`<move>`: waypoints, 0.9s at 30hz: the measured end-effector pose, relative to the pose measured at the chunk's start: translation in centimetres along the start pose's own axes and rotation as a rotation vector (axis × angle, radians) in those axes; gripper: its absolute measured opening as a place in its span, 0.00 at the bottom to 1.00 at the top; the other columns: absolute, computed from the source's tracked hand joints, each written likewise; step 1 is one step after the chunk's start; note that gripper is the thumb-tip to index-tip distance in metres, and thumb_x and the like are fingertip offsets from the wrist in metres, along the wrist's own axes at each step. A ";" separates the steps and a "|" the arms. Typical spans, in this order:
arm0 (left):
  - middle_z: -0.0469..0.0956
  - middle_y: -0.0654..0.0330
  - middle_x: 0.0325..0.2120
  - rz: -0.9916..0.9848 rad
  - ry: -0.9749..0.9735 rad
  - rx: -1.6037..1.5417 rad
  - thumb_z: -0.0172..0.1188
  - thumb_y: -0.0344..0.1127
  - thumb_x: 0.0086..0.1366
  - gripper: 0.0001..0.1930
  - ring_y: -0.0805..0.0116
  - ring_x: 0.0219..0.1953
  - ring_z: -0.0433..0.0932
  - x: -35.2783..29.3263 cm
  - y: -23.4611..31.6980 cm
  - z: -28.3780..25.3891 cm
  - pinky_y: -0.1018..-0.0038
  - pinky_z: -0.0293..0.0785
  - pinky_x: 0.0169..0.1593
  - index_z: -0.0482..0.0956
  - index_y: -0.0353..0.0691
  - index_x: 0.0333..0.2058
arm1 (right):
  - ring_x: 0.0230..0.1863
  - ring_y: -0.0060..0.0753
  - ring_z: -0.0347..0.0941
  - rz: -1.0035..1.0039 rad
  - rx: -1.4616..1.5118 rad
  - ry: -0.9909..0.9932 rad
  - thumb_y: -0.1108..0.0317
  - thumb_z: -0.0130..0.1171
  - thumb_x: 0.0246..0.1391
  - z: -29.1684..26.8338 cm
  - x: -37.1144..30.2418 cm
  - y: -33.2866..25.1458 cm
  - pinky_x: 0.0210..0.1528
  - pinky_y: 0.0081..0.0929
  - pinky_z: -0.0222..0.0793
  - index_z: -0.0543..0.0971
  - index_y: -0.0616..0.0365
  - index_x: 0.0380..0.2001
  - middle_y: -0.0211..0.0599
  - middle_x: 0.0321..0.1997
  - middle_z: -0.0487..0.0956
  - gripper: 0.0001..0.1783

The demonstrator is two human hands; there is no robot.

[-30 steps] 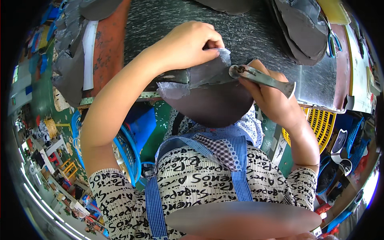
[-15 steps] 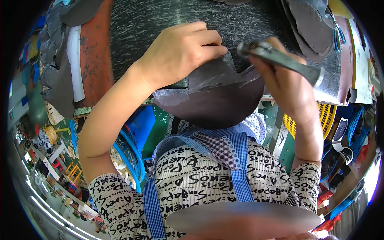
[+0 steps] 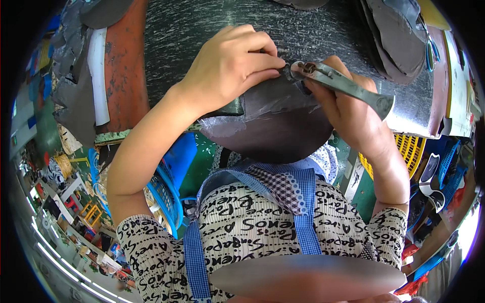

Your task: The person applies adhesive strips to leather pieces and hammers leather components together.

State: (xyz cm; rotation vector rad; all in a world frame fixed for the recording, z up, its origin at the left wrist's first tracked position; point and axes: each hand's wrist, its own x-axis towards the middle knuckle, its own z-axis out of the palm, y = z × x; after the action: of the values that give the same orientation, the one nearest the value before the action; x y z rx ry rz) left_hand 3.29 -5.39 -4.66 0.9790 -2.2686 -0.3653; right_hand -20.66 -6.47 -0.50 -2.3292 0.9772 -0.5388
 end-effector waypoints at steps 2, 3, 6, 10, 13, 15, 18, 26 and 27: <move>0.79 0.66 0.30 0.015 0.016 0.048 0.71 0.31 0.49 0.11 0.66 0.32 0.77 -0.1 0.6 -0.1 0.71 0.72 0.37 0.85 0.42 0.34 | 0.18 0.49 0.72 0.007 0.045 0.009 0.71 0.64 0.57 -0.3 0.4 -0.1 0.17 0.36 0.65 0.71 0.58 0.30 0.42 0.16 0.72 0.11; 0.79 0.66 0.30 0.031 0.033 0.094 0.71 0.31 0.49 0.10 0.67 0.32 0.77 -0.1 0.8 -0.1 0.71 0.71 0.36 0.85 0.42 0.33 | 0.18 0.50 0.73 0.005 -0.009 0.043 0.71 0.65 0.57 -0.7 0.7 -0.3 0.16 0.37 0.65 0.71 0.57 0.30 0.42 0.17 0.72 0.10; 0.79 0.67 0.30 0.088 0.048 0.201 0.70 0.32 0.49 0.10 0.68 0.32 0.77 -0.2 1.0 0.1 0.72 0.70 0.35 0.85 0.42 0.32 | 0.19 0.50 0.74 -0.035 -0.062 0.038 0.70 0.65 0.56 -0.3 1.0 -0.3 0.17 0.37 0.65 0.72 0.57 0.30 0.43 0.17 0.73 0.10; 0.79 0.67 0.30 0.098 0.019 0.287 0.70 0.32 0.48 0.10 0.68 0.32 0.77 -0.8 1.0 0.1 0.71 0.70 0.36 0.85 0.43 0.32 | 0.19 0.49 0.74 -0.032 -0.047 0.015 0.70 0.65 0.56 -0.4 1.7 -0.5 0.17 0.36 0.66 0.74 0.57 0.32 0.43 0.18 0.74 0.08; 0.79 0.68 0.30 0.094 0.032 0.213 0.70 0.32 0.48 0.10 0.67 0.35 0.77 -0.7 1.0 -0.6 0.70 0.70 0.40 0.85 0.43 0.32 | 0.19 0.49 0.73 -0.180 -0.129 0.005 0.70 0.65 0.56 -0.1 1.8 -0.1 0.17 0.37 0.65 0.76 0.57 0.35 0.43 0.19 0.74 0.08; 0.79 0.68 0.31 -0.129 0.018 0.102 0.68 0.32 0.49 0.10 0.67 0.38 0.77 -0.8 1.0 -1.3 0.68 0.69 0.46 0.85 0.44 0.33 | 0.20 0.45 0.74 -0.148 -0.084 -0.028 0.71 0.65 0.54 0.2 2.1 0.2 0.17 0.36 0.65 0.77 0.57 0.35 0.41 0.21 0.75 0.08; 0.79 0.68 0.33 -0.125 -0.065 0.258 0.70 0.34 0.49 0.12 0.66 0.43 0.76 -1.2 2.9 -1.3 0.65 0.67 0.50 0.86 0.44 0.35 | 0.19 0.44 0.73 -0.140 -0.092 -0.020 0.71 0.66 0.54 -0.1 2.7 -0.1 0.18 0.35 0.66 0.77 0.57 0.35 0.40 0.20 0.73 0.07; 0.78 0.68 0.34 -0.297 -0.052 0.323 0.61 0.32 0.54 0.10 0.67 0.45 0.76 -2.6 4.4 -1.7 0.58 0.64 0.59 0.85 0.46 0.35 | 0.24 0.51 0.76 -0.167 -0.061 -0.108 0.67 0.64 0.57 0.6 3.6 -0.2 0.23 0.39 0.70 0.76 0.58 0.33 0.45 0.22 0.76 0.08; 0.78 0.68 0.34 -0.249 -0.071 0.493 0.61 0.32 0.53 0.10 0.66 0.45 0.76 -2.7 5.3 -1.3 0.58 0.64 0.59 0.85 0.46 0.35 | 0.24 0.52 0.76 -0.143 -0.059 -0.093 0.66 0.63 0.57 0.3 3.7 -0.6 0.23 0.39 0.70 0.76 0.58 0.34 0.45 0.22 0.76 0.08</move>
State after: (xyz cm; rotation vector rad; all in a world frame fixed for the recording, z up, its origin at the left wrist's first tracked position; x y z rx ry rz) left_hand 2.58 0.17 -2.36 1.5242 -2.3560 0.0695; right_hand -17.77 -8.79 0.16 -2.4665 0.7989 -0.4582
